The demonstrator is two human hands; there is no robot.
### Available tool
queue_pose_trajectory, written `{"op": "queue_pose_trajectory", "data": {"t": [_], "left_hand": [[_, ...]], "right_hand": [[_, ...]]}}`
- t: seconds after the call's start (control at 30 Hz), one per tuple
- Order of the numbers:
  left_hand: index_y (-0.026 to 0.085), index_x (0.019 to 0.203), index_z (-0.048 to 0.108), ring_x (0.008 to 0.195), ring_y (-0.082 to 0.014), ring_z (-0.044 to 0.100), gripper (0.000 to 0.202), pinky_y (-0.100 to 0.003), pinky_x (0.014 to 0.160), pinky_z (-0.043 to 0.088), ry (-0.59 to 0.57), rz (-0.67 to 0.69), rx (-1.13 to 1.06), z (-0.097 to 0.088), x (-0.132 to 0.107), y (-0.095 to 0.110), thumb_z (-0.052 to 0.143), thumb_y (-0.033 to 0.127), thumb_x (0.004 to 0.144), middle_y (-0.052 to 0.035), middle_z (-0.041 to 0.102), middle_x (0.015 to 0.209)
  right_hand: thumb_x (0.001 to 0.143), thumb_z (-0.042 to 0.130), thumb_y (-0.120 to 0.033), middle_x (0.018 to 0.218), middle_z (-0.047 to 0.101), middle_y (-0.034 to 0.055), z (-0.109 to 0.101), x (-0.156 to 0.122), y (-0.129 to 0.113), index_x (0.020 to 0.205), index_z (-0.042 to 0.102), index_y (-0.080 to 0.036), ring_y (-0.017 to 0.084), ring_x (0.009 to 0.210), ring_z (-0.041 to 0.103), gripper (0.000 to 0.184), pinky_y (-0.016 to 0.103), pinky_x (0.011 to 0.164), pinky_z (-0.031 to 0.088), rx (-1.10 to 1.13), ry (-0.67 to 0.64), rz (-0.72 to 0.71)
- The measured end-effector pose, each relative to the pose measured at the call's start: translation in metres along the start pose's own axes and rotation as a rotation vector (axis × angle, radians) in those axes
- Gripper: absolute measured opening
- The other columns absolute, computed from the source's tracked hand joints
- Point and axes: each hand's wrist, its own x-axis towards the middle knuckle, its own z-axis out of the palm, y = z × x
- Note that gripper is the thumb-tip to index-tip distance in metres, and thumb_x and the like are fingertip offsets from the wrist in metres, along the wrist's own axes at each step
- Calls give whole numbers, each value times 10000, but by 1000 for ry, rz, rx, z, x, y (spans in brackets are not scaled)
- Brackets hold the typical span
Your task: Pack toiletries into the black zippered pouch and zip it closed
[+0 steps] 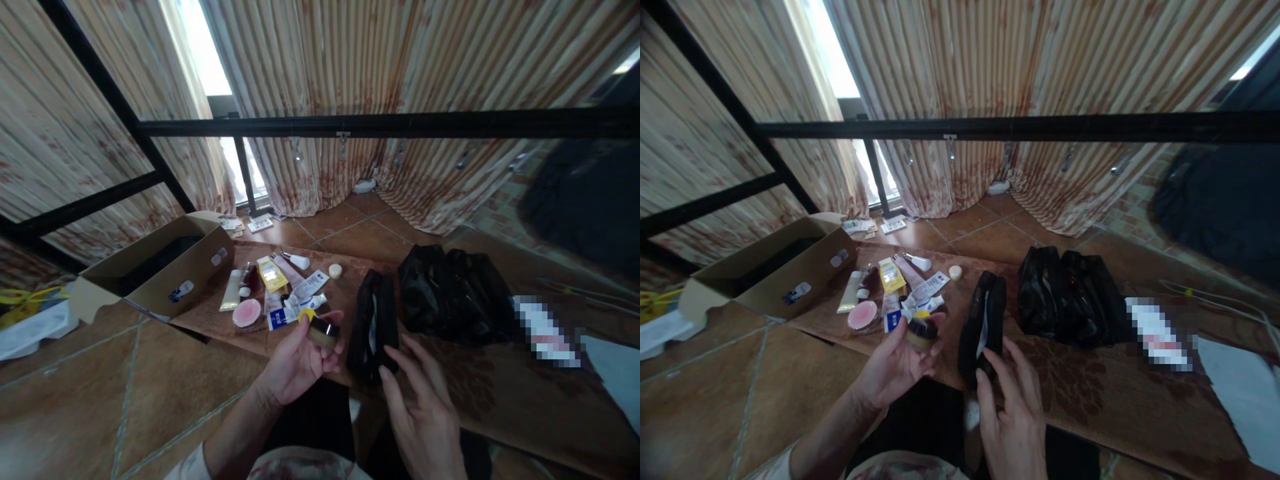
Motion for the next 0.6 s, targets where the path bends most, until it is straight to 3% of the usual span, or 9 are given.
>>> {"op": "queue_pose_trajectory", "data": {"t": [0.2, 0.37, 0.5, 0.6], "left_hand": [[174, 1042, 610, 441, -76, 449, 466, -188, 450, 334, -90, -40, 260, 5, -8, -20, 527, 584, 836, 4, 553, 613], [146, 924, 647, 451, -52, 389, 548, -165, 380, 252, -90, -53, 335, 15, -9, -29, 597, 662, 744, -10, 560, 680], [142, 913, 636, 457, -60, 376, 569, -168, 386, 259, -1, -49, 429, 22, -6, -31, 530, 684, 776, -1, 531, 644], [157, 892, 610, 462, -70, 395, 501, -181, 421, 294, 116, 37, 563, 23, 2, -28, 524, 643, 807, 26, 496, 595]], "right_hand": [[867, 551, -294, 1273, 588, 79, -18, 2, -17, 1235, 550, -266, 209, 1130, 594, 370, 318, 854, 559, 226, -247, -52], [806, 631, -287, 1264, 608, 77, -20, 0, -25, 1330, 454, -255, 204, 1136, 596, 555, 313, 903, 539, 359, -359, -131], [789, 655, -275, 1190, 650, 61, -20, 1, -28, 1258, 518, -268, 190, 1036, 644, 489, 280, 832, 560, 410, -337, -19], [771, 666, -269, 1056, 685, 36, -20, 0, -26, 1192, 563, -267, 161, 851, 671, 433, 252, 718, 570, 408, -227, 139]]}}
